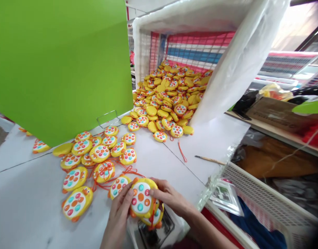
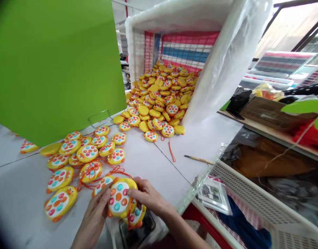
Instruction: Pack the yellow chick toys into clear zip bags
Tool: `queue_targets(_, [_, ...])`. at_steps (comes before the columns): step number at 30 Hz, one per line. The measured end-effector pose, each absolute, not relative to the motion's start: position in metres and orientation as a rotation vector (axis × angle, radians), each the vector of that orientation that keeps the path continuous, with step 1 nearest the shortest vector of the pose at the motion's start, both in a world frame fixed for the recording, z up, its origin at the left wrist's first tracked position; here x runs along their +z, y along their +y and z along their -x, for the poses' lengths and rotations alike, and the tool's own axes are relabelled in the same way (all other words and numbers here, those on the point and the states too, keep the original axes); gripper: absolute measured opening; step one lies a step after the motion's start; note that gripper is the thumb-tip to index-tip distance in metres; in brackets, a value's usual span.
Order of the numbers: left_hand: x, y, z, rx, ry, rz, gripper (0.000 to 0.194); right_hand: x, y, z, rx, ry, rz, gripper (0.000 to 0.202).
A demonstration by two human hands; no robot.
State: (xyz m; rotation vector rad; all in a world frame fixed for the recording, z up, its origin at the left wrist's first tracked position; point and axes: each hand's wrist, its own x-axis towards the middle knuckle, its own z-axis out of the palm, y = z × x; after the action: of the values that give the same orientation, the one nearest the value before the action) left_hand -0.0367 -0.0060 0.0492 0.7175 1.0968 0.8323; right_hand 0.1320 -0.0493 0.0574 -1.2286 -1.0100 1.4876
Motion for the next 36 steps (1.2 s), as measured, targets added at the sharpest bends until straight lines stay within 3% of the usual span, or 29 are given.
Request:
queue_targets(8, [0.050, -0.007, 0.042, 0.610, 0.904, -0.823, 0.056, 0.062, -0.046, -0.138, 1.262, -1.165, 1.347, 0.031])
queue_targets(15, [0.042, -0.011, 0.037, 0.827, 1.004, -0.726, 0.066, 0.066, -0.052, -0.134, 1.326, -1.014, 1.213, 0.035])
queue_targets(19, [0.045, -0.011, 0.036, 0.778, 0.973, -0.724, 0.077, 0.063, -0.057, -0.132, 1.322, -1.075, 1.177, 0.037])
queue_targets(25, [0.050, -0.008, 0.027, 0.779, 1.080, -0.836, 0.054, 0.060, -0.059, -0.127, 1.290, -1.199, 1.267, 0.039])
queue_targets(31, [0.053, -0.010, 0.024, 0.865, 1.094, -0.823, 0.054, 0.048, -0.056, -0.120, 1.463, -0.954, 1.016, 0.040])
queue_targets(34, [0.056, -0.013, 0.025, 0.864, 1.144, -0.874, 0.048, 0.041, -0.056, -0.117, 1.435, -0.845, 1.005, 0.037])
queue_targets(36, [0.056, -0.014, 0.025, 0.838, 1.149, -0.918, 0.055, 0.039, -0.056, -0.117, 1.374, -0.788, 1.051, 0.036])
